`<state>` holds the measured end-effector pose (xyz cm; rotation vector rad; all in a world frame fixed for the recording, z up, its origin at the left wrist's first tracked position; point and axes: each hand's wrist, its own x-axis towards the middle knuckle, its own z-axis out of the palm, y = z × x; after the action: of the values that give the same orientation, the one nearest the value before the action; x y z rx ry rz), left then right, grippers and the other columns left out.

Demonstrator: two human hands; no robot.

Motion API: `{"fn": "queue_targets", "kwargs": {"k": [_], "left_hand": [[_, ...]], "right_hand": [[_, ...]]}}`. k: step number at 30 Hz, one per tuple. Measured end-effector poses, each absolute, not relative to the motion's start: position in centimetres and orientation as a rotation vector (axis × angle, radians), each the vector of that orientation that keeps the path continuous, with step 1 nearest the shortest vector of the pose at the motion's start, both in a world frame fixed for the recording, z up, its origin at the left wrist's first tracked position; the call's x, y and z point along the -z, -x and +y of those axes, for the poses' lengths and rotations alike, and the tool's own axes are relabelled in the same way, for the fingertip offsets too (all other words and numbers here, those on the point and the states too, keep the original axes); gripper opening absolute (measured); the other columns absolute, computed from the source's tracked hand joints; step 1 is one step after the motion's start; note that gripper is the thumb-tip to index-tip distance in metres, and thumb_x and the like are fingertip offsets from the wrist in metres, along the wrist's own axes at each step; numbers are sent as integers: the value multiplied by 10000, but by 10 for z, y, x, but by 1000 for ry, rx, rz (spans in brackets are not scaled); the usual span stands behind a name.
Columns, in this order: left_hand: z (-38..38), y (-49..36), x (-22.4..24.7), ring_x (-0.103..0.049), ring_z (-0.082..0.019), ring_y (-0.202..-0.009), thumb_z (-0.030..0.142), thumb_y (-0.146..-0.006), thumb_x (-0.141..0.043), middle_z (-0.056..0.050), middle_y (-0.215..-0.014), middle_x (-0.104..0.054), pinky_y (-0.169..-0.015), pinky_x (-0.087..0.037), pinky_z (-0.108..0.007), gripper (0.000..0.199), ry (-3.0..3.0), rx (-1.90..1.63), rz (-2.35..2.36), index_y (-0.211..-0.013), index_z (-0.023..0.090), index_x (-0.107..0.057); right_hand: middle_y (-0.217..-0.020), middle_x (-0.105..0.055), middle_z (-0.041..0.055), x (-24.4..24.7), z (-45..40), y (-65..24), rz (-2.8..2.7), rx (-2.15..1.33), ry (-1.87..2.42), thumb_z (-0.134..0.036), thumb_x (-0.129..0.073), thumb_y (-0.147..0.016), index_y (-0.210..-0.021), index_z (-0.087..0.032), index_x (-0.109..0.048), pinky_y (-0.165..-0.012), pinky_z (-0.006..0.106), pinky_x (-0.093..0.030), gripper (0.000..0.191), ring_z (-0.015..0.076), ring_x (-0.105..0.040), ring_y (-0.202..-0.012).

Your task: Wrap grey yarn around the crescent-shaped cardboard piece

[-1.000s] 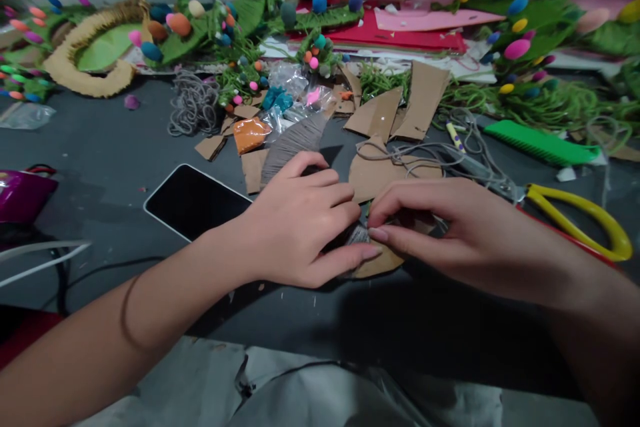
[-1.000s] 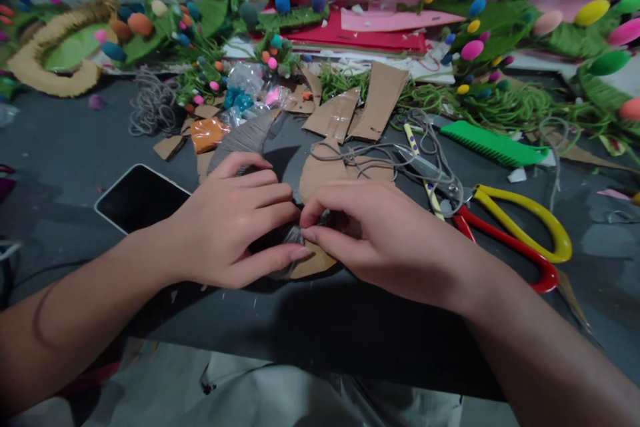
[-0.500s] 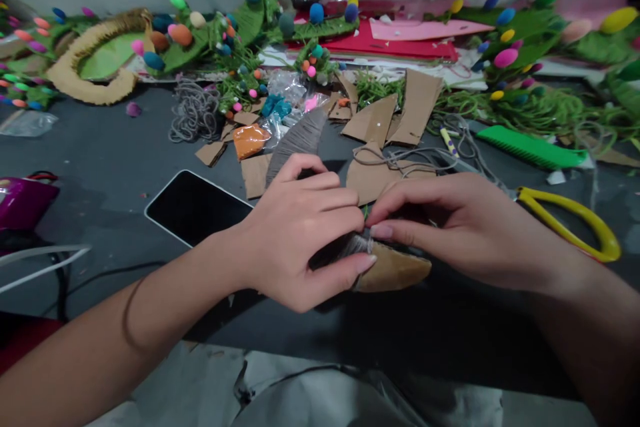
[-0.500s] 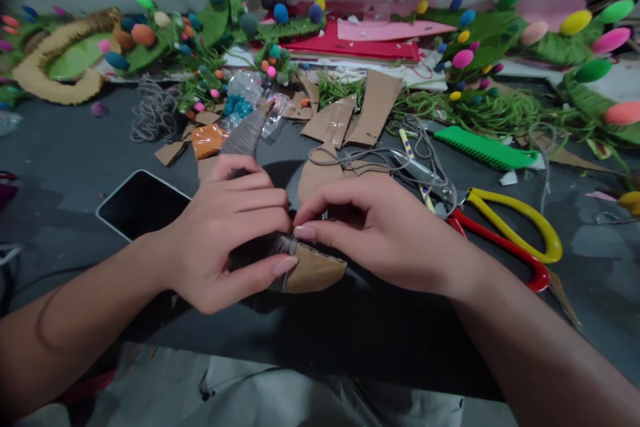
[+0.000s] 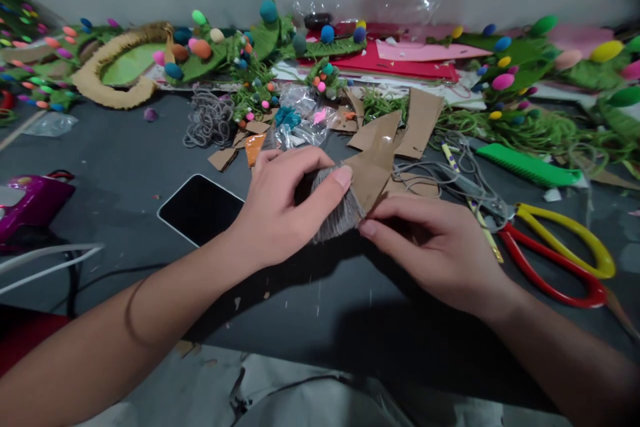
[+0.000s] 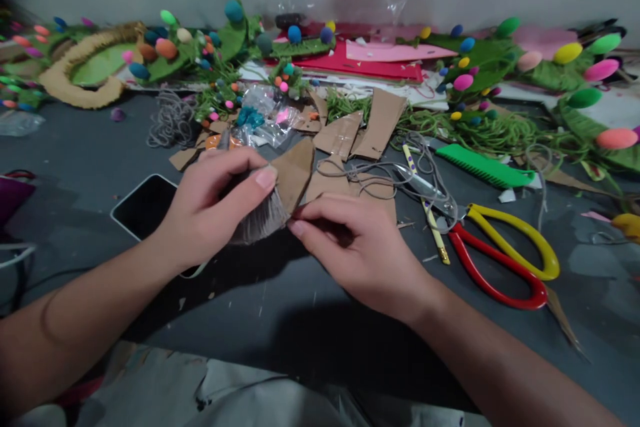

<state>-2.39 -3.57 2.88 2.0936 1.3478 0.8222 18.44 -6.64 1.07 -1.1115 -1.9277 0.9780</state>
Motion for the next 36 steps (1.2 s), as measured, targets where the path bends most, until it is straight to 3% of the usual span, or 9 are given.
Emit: {"fn": "queue_targets", "kwargs": {"k": [5,13,22,30,36], "left_hand": [[-34,21,-31,-527,-146,-671,411,-988,-506,24,-675,-593,-757,-364,-351,340,-2132,-730,1498,-735,190,-560],[-35,22,-24,-607,-223,-816,453,-984,-495,-27,-837,-703,-877,-314,-461,325,-2456,-471,1654,-807,199,-592],[-31,25,-23,-595,-189,-757,507,-997,-482,15,-747,-665,-859,-312,-417,386,-2313,-438,1617,-788,207,-605],[-37,24,-25,-563,-193,-765,460,-977,-494,-7,-808,-670,-828,-273,-425,333,-2461,-371,1354,-817,190,-606],[-40,24,-32,-501,-168,-706,388,-965,-507,14,-713,-580,-780,-263,-413,300,-2463,-295,1144,-746,185,-538]], "right_hand": [[-845,-711,2,-9,-71,-182,-2042,-753,1109,-163,-654,-942,-947,-171,-726,-658,203,-464,72,85,-628,-713],[-891,-676,31,-9,-73,-191,-2362,-540,1079,-157,-584,-962,-994,-156,-702,-721,280,-447,121,147,-626,-818],[-933,-645,28,-10,-74,-192,-2481,-671,1048,-206,-532,-1011,-1036,-179,-675,-735,310,-437,147,161,-600,-844],[-1001,-687,83,-15,-67,-198,-2504,-372,955,-170,-546,-992,-1071,-157,-656,-817,364,-453,135,217,-615,-925],[-1024,-679,70,-20,-61,-206,-2553,-215,834,-176,-566,-987,-1113,-199,-667,-785,378,-436,164,226,-579,-914]]}}
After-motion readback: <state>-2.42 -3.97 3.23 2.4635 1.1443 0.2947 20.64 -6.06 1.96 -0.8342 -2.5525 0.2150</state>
